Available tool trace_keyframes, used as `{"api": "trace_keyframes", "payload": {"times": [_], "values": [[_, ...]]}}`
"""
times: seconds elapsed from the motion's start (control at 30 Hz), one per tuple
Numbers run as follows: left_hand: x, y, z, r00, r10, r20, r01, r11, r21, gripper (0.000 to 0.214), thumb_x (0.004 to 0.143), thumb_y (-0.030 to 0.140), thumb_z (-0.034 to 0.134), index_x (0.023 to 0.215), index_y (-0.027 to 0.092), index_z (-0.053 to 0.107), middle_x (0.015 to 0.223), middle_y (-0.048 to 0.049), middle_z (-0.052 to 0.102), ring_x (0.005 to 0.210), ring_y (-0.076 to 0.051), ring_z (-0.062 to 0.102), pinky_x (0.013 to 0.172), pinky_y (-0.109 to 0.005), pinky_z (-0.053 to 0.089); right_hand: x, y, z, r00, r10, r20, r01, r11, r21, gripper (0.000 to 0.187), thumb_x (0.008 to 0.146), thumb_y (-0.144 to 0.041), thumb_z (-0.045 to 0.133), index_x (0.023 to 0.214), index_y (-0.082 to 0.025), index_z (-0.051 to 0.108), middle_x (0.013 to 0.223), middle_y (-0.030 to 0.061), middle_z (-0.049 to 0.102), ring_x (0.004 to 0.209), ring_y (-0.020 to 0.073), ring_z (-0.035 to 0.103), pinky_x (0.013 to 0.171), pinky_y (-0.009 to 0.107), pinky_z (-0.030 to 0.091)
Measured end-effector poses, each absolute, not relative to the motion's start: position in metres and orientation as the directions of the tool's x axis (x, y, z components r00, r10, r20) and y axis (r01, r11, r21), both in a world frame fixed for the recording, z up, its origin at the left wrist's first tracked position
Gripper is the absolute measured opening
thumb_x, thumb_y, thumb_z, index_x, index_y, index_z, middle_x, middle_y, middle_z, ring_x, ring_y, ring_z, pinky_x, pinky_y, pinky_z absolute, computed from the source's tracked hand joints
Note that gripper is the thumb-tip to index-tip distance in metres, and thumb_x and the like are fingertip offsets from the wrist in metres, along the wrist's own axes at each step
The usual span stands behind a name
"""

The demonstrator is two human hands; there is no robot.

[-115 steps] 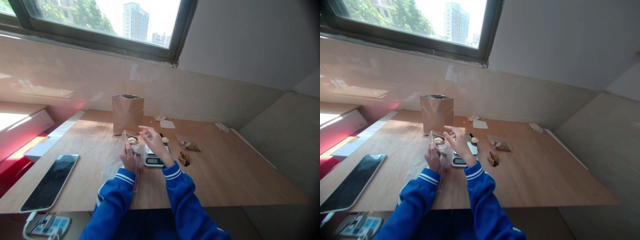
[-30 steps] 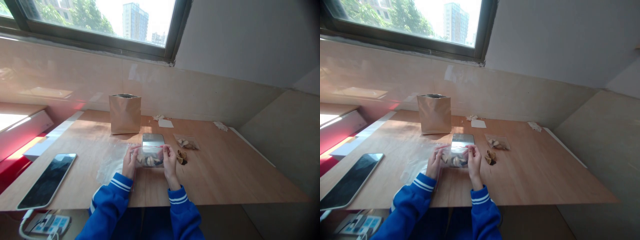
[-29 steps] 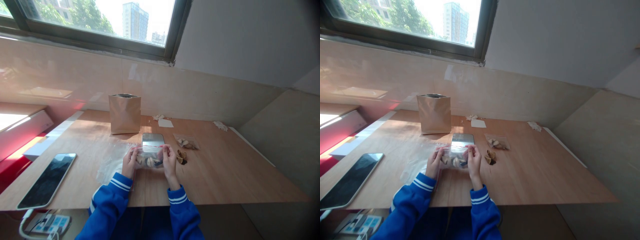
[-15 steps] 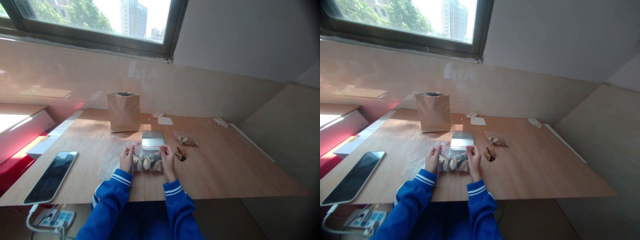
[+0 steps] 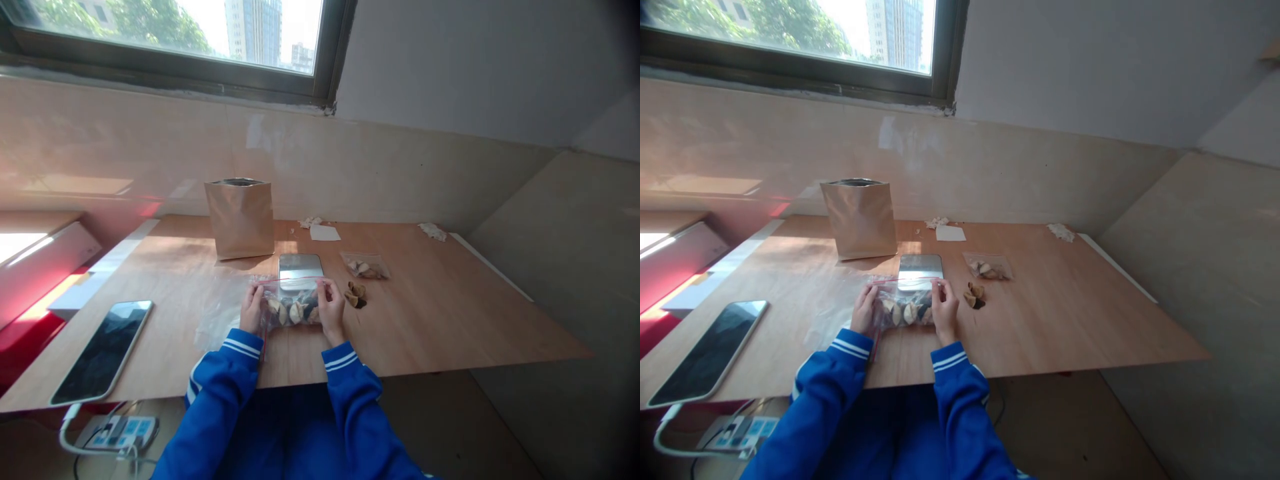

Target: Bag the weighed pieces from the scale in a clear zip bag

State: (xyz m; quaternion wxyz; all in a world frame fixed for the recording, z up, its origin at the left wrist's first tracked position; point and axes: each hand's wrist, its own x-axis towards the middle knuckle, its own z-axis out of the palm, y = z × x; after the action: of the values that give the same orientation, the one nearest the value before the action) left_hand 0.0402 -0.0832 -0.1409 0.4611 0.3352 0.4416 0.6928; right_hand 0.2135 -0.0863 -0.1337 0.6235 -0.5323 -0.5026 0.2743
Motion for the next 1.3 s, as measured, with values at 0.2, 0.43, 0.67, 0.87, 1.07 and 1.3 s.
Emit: {"api": "trace_keyframes", "payload": {"times": [0.2, 0.43, 0.67, 0.87, 1.07, 1.3], "values": [[0.037, -0.08, -0.147, -0.384, 0.923, 0.03, -0.372, -0.184, 0.91, 0.039, 0.06, 0.046, 0.08, 0.077, 0.014, 0.064, 0.067, -0.0004, 0.066, 0.062, -0.011, 0.059, 0.06, -0.022, 0.046, 0.213, -0.087, -0.134, 0.361, 0.867, 0.343, 0.227, 0.275, -0.934, 0.04, 0.092, -0.052, 0.04, 0.092, -0.018, 0.06, 0.065, 0.0003, 0.058, 0.058, 0.0152, 0.053, 0.061, 0.027, 0.045], [0.037, -0.083, -0.14, -0.408, 0.913, 0.02, -0.389, -0.194, 0.9, 0.04, 0.058, 0.047, 0.081, 0.076, 0.015, 0.064, 0.061, 0.0016, 0.063, 0.056, -0.009, 0.056, 0.054, -0.02, 0.042, 0.214, -0.087, -0.136, 0.35, 0.871, 0.344, 0.194, 0.292, -0.937, 0.035, 0.09, -0.05, 0.043, 0.09, -0.018, 0.058, 0.067, 0.0007, 0.059, 0.057, 0.0148, 0.054, 0.057, 0.026, 0.045], [0.037, -0.084, -0.14, -0.439, 0.897, 0.053, -0.325, -0.213, 0.921, 0.035, 0.063, 0.043, 0.079, 0.077, 0.014, 0.066, 0.066, 0.0005, 0.064, 0.061, -0.01, 0.058, 0.06, -0.021, 0.045, 0.215, -0.083, -0.14, 0.394, 0.852, 0.343, 0.178, 0.296, -0.939, 0.031, 0.089, -0.047, 0.047, 0.084, -0.018, 0.057, 0.068, 0.001, 0.06, 0.06, 0.0149, 0.057, 0.06, 0.026, 0.047], [0.038, -0.087, -0.135, -0.452, 0.886, 0.104, -0.263, -0.244, 0.933, 0.034, 0.065, 0.042, 0.078, 0.078, 0.013, 0.066, 0.073, -0.0036, 0.069, 0.07, -0.014, 0.064, 0.069, -0.025, 0.049, 0.215, -0.083, -0.139, 0.396, 0.851, 0.345, 0.166, 0.303, -0.938, 0.031, 0.088, -0.047, 0.048, 0.081, -0.018, 0.056, 0.07, 0.002, 0.061, 0.064, 0.0157, 0.059, 0.063, 0.027, 0.048], [0.04, -0.085, -0.141, -0.408, 0.91, 0.071, -0.348, -0.227, 0.91, 0.037, 0.064, 0.045, 0.078, 0.078, 0.014, 0.064, 0.074, -0.0041, 0.07, 0.067, -0.013, 0.064, 0.067, -0.025, 0.05, 0.216, -0.085, -0.138, 0.375, 0.874, 0.308, 0.106, 0.289, -0.951, 0.035, 0.088, -0.053, 0.047, 0.08, -0.019, 0.056, 0.067, 0.0011, 0.06, 0.061, 0.0149, 0.057, 0.058, 0.026, 0.047], [0.04, -0.085, -0.146, -0.307, 0.949, 0.07, -0.343, -0.179, 0.922, 0.037, 0.061, 0.042, 0.081, 0.079, 0.013, 0.067, 0.07, -0.0018, 0.069, 0.064, -0.012, 0.062, 0.063, -0.023, 0.047, 0.213, -0.085, -0.14, 0.273, 0.923, 0.271, 0.057, 0.266, -0.962, 0.032, 0.083, -0.05, 0.057, 0.088, -0.019, 0.06, 0.071, 0.001, 0.062, 0.063, 0.0146, 0.058, 0.056, 0.024, 0.045]]}}
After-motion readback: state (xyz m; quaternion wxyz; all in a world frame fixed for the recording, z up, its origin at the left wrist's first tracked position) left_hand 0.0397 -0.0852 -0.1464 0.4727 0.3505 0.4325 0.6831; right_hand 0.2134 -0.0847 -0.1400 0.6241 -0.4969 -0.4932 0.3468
